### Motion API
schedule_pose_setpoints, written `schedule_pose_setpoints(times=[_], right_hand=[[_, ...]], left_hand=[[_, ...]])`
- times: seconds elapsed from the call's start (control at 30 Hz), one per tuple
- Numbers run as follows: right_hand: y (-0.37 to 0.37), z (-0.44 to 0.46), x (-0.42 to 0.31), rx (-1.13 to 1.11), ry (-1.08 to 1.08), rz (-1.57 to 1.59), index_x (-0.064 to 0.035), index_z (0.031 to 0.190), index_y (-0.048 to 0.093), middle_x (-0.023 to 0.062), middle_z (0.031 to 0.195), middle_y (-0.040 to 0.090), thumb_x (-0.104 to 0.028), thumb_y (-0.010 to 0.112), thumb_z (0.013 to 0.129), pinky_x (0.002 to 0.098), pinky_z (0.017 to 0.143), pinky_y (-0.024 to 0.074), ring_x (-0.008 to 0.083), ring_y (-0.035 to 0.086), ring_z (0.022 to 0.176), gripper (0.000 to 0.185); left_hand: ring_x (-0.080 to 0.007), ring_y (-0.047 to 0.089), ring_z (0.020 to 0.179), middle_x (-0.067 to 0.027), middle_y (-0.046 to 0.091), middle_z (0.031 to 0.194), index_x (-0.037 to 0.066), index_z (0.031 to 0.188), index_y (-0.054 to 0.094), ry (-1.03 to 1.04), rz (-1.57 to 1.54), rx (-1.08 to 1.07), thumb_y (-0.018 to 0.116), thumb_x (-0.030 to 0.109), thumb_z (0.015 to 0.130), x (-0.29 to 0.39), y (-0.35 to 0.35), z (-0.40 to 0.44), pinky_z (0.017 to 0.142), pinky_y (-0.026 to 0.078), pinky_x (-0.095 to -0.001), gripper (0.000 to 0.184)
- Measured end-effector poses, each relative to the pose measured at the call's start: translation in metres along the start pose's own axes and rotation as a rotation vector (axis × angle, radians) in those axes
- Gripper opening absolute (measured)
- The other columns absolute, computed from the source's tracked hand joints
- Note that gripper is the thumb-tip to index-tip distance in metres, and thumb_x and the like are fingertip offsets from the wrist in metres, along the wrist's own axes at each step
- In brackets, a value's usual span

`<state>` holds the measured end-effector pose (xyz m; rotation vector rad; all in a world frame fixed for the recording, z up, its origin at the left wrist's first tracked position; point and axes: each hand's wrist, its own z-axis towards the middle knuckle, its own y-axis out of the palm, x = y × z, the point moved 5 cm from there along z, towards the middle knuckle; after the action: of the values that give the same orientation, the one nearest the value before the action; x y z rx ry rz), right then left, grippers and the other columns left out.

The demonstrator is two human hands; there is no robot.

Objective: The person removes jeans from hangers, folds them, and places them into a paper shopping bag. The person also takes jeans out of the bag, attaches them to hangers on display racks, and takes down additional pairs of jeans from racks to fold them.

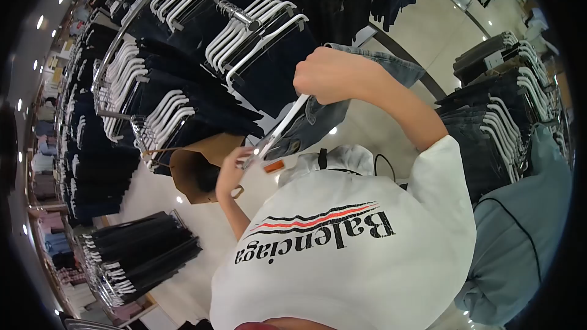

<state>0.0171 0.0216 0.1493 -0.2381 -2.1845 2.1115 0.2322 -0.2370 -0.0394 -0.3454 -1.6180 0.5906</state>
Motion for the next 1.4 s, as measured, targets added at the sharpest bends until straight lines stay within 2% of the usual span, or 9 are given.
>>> schedule_pose_setpoints(times=[0.17, 0.27, 0.5, 0.73, 1.03, 1.1, 1.17, 1.37, 1.4], right_hand=[[0.011, 0.024, -0.007, -0.102, -0.034, -0.033, -0.0001, 0.069, 0.068, 0.0159, 0.075, 0.068, -0.003, 0.072, 0.064, 0.0431, 0.066, 0.0551, 0.0355, 0.07, 0.073, 0.007], [0.019, 0.038, -0.021, -0.117, -0.097, -0.043, 0.0001, 0.073, 0.07, 0.0161, 0.074, 0.068, -0.004, 0.073, 0.064, 0.0434, 0.063, 0.0554, 0.0352, 0.07, 0.071, 0.01], [0.038, 0.05, -0.013, 0.0, -0.063, -0.086, -0.0045, 0.087, 0.071, 0.0137, 0.081, 0.072, -0.012, 0.077, 0.076, 0.0419, 0.063, 0.0564, 0.0325, 0.072, 0.072, 0.014], [0.062, 0.061, -0.016, -0.091, -0.024, 0.094, -0.0032, 0.099, 0.067, 0.0124, 0.082, 0.072, -0.016, 0.078, 0.083, 0.0438, 0.067, 0.0549, 0.0324, 0.073, 0.08, 0.024], [0.059, 0.031, 0.03, -0.01, 0.0, 0.349, -0.0089, 0.119, 0.066, 0.0108, 0.093, 0.071, -0.051, 0.089, 0.07, 0.04, 0.071, 0.0498, 0.0301, 0.067, 0.087, 0.068], [0.096, 0.027, 0.031, 0.021, -0.007, 0.517, -0.0085, 0.123, 0.067, 0.0128, 0.096, 0.069, -0.041, 0.089, 0.073, 0.0363, 0.075, 0.0492, 0.0305, 0.065, 0.09, 0.064], [0.158, 0.026, 0.036, 0.337, 0.14, 1.502, -0.0043, 0.106, 0.067, 0.0119, 0.087, 0.066, -0.022, 0.089, 0.078, 0.0305, 0.066, 0.0471, 0.0267, 0.064, 0.075, 0.039], [0.126, 0.012, 0.007, 0.634, 0.219, 1.003, -0.0015, 0.108, 0.068, 0.0119, 0.095, 0.062, 0.001, 0.071, 0.082, 0.0334, 0.073, 0.0476, 0.0254, 0.062, 0.079, 0.027], [0.116, 0.011, 0.005, 0.58, 0.245, 0.944, -0.0044, 0.106, 0.068, 0.0108, 0.096, 0.063, 0.004, 0.067, 0.079, 0.0358, 0.071, 0.0464, 0.0267, 0.063, 0.079, 0.028]], left_hand=[[-0.0278, 0.069, 0.096, -0.0167, 0.07, 0.108, -0.001, 0.117, 0.068, 0.243, 0.06, 0.407, 0.061, -0.001, 0.096, 0.166, -0.047, 0.002, 0.086, 0.053, -0.034, 0.022], [-0.0341, 0.064, 0.119, -0.0201, 0.065, 0.132, 0.001, 0.143, 0.052, 0.376, 0.25, 0.292, 0.078, 0.018, 0.09, 0.221, 0.0, 0.026, 0.1, 0.051, -0.0415, 0.061], [-0.0433, 0.072, 0.099, -0.0243, 0.073, 0.107, 0.002, 0.146, 0.04, 0.134, -0.089, 0.286, 0.081, 0.001, 0.08, 0.163, 0.07, 0.104, 0.086, 0.056, -0.0443, 0.078], [-0.0385, 0.07, 0.077, -0.0241, 0.072, 0.088, -0.005, 0.102, 0.071, 0.102, 0.032, 0.024, 0.074, 0.005, 0.085, 0.126, 0.069, 0.107, 0.073, 0.052, -0.0421, 0.02], [-0.0405, 0.064, 0.07, -0.0251, 0.068, 0.08, -0.004, 0.094, 0.072, 0.086, -0.028, -0.038, 0.074, 0.008, 0.083, 0.135, 0.017, 0.092, 0.068, 0.049, -0.0437, 0.016], [-0.0338, 0.064, 0.065, -0.0241, 0.067, 0.077, -0.004, 0.096, 0.073, -0.09, -0.025, -0.148, 0.075, 0.009, 0.083, 0.129, 0.011, 0.091, 0.068, 0.049, -0.0423, 0.018], [-0.0274, 0.06, 0.062, -0.0209, 0.066, 0.073, -0.003, 0.096, 0.073, -0.093, -0.011, -0.13, 0.078, 0.011, 0.083, 0.118, 0.007, 0.089, 0.066, 0.048, -0.04, 0.019], [-0.0149, 0.052, 0.061, -0.0101, 0.062, 0.063, -0.004, 0.083, 0.071, -0.195, -0.103, 0.001, 0.084, 0.015, 0.081, 0.093, 0.015, 0.077, 0.061, 0.044, -0.0352, 0.023], [-0.0101, 0.054, 0.065, -0.0072, 0.067, 0.08, 0.001, 0.113, 0.072, -0.118, -0.124, -0.09, 0.086, 0.008, 0.076, 0.079, 0.02, 0.077, 0.06, 0.046, -0.0296, 0.04]])
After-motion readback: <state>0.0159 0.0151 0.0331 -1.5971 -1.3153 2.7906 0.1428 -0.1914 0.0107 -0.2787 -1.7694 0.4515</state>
